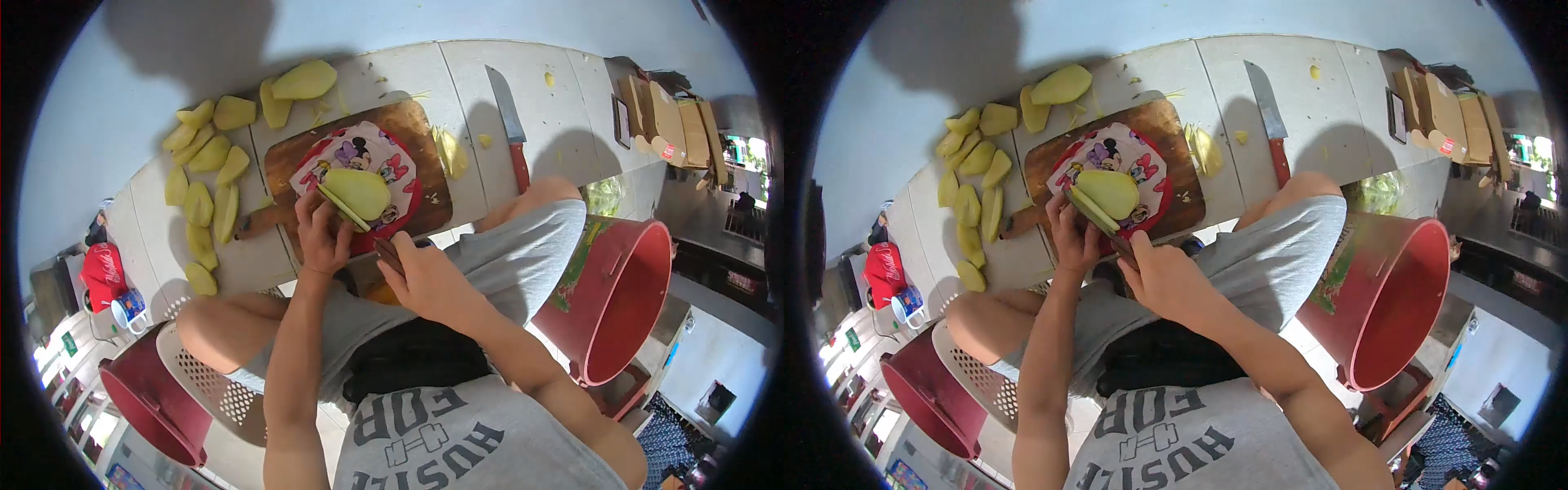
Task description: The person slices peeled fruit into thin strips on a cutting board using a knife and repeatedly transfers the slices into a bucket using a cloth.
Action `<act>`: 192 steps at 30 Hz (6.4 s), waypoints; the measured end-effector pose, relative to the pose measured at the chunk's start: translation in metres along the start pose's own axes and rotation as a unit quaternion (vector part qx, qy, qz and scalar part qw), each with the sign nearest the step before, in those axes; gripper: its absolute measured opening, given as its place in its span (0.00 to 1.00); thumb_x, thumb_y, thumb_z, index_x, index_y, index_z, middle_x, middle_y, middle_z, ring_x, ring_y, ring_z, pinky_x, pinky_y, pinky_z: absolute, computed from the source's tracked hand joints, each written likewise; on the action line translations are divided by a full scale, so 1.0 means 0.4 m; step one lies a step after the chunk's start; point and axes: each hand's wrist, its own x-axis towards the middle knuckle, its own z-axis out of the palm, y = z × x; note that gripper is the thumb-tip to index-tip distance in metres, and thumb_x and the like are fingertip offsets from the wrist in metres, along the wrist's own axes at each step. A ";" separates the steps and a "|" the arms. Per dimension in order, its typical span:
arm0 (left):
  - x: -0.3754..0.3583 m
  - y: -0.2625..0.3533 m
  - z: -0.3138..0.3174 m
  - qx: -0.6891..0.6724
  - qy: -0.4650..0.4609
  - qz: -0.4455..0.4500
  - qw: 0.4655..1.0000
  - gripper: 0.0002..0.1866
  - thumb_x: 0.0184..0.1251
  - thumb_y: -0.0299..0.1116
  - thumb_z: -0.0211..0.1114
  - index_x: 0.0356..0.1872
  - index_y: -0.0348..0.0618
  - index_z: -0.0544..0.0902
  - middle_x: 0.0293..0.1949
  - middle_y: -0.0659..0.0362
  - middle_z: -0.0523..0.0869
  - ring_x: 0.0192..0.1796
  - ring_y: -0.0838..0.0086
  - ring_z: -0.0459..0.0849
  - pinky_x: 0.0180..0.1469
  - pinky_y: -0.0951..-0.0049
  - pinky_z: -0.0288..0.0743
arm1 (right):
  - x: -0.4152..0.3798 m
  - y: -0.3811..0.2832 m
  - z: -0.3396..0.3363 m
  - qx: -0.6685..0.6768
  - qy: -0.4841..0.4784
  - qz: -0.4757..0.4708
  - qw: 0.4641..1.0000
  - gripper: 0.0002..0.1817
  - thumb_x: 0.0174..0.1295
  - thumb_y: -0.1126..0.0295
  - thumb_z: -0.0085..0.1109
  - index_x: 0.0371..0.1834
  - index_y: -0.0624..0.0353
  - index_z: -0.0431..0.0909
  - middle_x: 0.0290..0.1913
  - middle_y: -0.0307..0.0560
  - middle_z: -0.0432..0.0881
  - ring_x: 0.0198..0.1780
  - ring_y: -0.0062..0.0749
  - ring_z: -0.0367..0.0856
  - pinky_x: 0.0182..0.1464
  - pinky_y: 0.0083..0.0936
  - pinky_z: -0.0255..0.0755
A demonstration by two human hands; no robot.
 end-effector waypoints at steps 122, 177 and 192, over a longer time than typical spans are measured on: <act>-0.027 0.110 -0.039 0.162 -0.035 0.037 0.985 0.15 0.48 0.16 0.69 0.40 0.37 0.85 0.46 0.51 0.85 0.59 0.51 0.82 0.59 0.56 0.79 | 0.027 0.156 0.027 -0.008 0.057 -0.004 0.998 0.21 0.73 0.58 0.58 0.51 0.67 0.69 0.32 0.73 0.84 0.39 0.72 0.83 0.42 0.60 0.76; 0.101 0.171 -0.038 0.189 -0.230 -0.062 0.953 0.26 0.56 0.21 0.64 0.60 0.28 0.76 0.63 0.33 0.74 0.67 0.36 0.70 0.71 0.47 0.66 | 0.127 0.025 -0.063 -0.208 -0.052 -0.010 0.977 0.18 0.72 0.57 0.57 0.47 0.63 0.69 0.28 0.65 0.84 0.35 0.68 0.85 0.38 0.59 0.79; 0.090 0.168 -0.041 0.175 -0.255 -0.127 0.943 0.19 0.55 0.22 0.66 0.51 0.32 0.81 0.53 0.38 0.78 0.57 0.41 0.76 0.60 0.48 0.73 | 0.129 0.060 -0.044 -0.218 -0.039 -0.021 0.975 0.17 0.72 0.60 0.56 0.46 0.65 0.69 0.27 0.67 0.83 0.33 0.68 0.84 0.37 0.58 0.78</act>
